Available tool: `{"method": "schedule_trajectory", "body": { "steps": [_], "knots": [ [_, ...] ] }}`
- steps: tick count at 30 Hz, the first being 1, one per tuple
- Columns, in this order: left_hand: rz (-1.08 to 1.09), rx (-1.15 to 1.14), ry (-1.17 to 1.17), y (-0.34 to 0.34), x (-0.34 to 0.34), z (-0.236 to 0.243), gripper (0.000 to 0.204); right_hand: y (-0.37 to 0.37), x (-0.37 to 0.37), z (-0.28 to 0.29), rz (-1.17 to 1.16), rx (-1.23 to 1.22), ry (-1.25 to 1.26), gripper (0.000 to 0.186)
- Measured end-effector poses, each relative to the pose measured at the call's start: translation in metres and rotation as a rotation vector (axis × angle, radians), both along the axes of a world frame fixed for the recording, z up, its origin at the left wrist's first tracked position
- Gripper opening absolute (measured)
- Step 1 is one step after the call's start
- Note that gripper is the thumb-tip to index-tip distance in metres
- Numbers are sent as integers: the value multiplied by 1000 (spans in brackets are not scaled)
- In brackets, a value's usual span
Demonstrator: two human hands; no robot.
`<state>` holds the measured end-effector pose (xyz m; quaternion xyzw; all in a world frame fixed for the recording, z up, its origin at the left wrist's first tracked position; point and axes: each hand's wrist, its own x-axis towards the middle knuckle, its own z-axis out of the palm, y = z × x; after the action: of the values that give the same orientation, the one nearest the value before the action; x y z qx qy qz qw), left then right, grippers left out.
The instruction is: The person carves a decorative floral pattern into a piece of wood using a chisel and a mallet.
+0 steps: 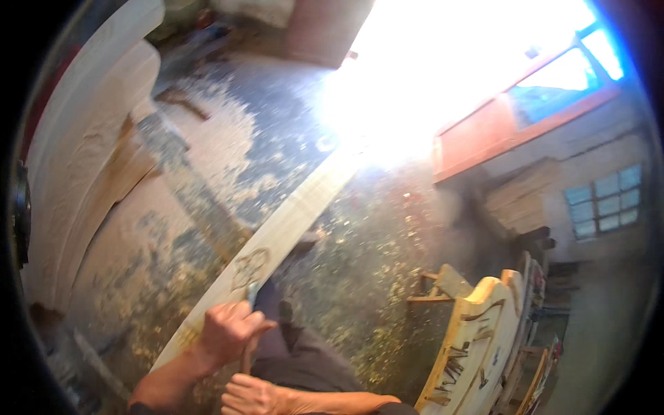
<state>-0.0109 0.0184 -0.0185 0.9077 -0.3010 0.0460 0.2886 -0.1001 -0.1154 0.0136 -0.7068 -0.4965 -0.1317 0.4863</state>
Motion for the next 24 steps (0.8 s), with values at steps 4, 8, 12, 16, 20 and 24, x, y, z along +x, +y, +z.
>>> {"method": "schedule_trajectory", "body": {
  "steps": [4, 8, 12, 16, 20, 24],
  "knots": [
    [-10, -13, 15, -4, 2, 2, 41, 3, 2, -3, -54, 55, -60, 42],
    [-29, -2, 17, -8, 2, -1, 41, 0, 2, -7, -80, 47, -95, 42],
    [-11, -16, -32, -7, 4, 3, 39, 3, 9, -2, -13, 67, -49, 42],
    [-8, -14, -84, -8, 2, 8, 42, -10, 12, 16, 24, 67, -27, 41],
    [-25, -77, -145, -4, 4, 13, 45, -14, 13, 16, 52, 15, -21, 44],
    [-37, -21, -118, 0, -4, 12, 44, -18, 10, 15, 101, 1, 9, 46]
  ]
}}
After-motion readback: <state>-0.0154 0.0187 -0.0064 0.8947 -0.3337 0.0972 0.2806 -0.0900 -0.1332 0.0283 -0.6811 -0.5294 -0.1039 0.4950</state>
